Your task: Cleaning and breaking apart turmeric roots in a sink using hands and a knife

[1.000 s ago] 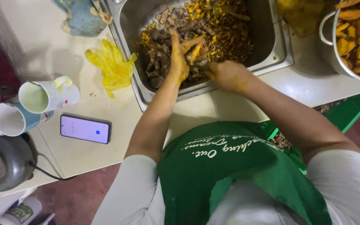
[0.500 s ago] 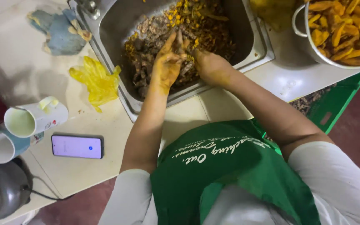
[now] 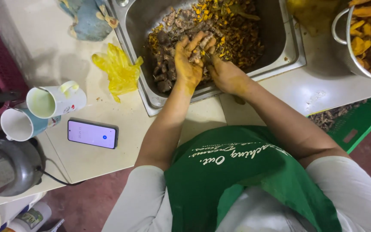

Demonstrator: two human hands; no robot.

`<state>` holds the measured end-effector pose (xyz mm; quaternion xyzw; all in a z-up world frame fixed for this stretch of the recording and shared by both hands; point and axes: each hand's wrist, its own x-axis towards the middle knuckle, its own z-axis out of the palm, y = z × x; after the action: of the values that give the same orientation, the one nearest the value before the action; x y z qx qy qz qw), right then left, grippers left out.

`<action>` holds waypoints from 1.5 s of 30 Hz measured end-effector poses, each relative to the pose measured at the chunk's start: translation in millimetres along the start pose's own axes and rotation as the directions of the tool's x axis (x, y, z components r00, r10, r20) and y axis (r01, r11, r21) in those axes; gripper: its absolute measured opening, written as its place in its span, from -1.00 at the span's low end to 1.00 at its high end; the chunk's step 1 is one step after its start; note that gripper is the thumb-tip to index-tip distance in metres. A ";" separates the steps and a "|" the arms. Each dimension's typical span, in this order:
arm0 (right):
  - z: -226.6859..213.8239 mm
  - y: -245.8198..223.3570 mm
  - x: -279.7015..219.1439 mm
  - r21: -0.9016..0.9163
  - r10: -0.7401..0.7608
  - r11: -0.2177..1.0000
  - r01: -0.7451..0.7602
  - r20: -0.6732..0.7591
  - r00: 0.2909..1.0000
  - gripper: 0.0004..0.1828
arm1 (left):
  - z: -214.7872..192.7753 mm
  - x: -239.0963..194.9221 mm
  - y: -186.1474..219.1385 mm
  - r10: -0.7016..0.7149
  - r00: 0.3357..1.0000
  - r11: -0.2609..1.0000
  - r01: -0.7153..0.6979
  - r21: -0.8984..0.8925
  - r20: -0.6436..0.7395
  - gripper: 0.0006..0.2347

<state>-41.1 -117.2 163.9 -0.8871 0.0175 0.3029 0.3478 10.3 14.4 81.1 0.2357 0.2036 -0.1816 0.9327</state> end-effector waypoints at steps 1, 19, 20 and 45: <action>-4.6 -1.7 -0.9 0.001 0.000 1.000 0.000 0.001 1.000 -0.68 | 1.9 -4.3 2.0 0.000 1.000 1.000 0.000 0.001 -0.001 -0.46; 5.0 6.0 8.6 -0.340 0.033 0.938 -0.064 -0.095 0.995 -0.70 | -10.8 4.8 -16.9 -0.130 0.971 0.991 0.126 -0.032 -0.203 -0.18; 5.8 2.0 4.0 -0.349 0.010 0.937 -0.026 -0.048 0.999 -0.67 | -12.6 4.5 -16.4 -0.149 0.975 0.989 0.147 -0.028 -0.166 -0.17; -22.8 -14.0 -3.5 -0.306 -0.018 0.951 0.050 0.107 0.994 -0.52 | 23.7 -6.4 0.9 -0.013 0.973 0.958 0.079 0.277 -0.232 -0.17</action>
<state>-28.6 -121.6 187.4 -0.9139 -0.0633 0.3410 0.2109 12.2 4.6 103.6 0.3817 0.2864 -0.2026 0.8551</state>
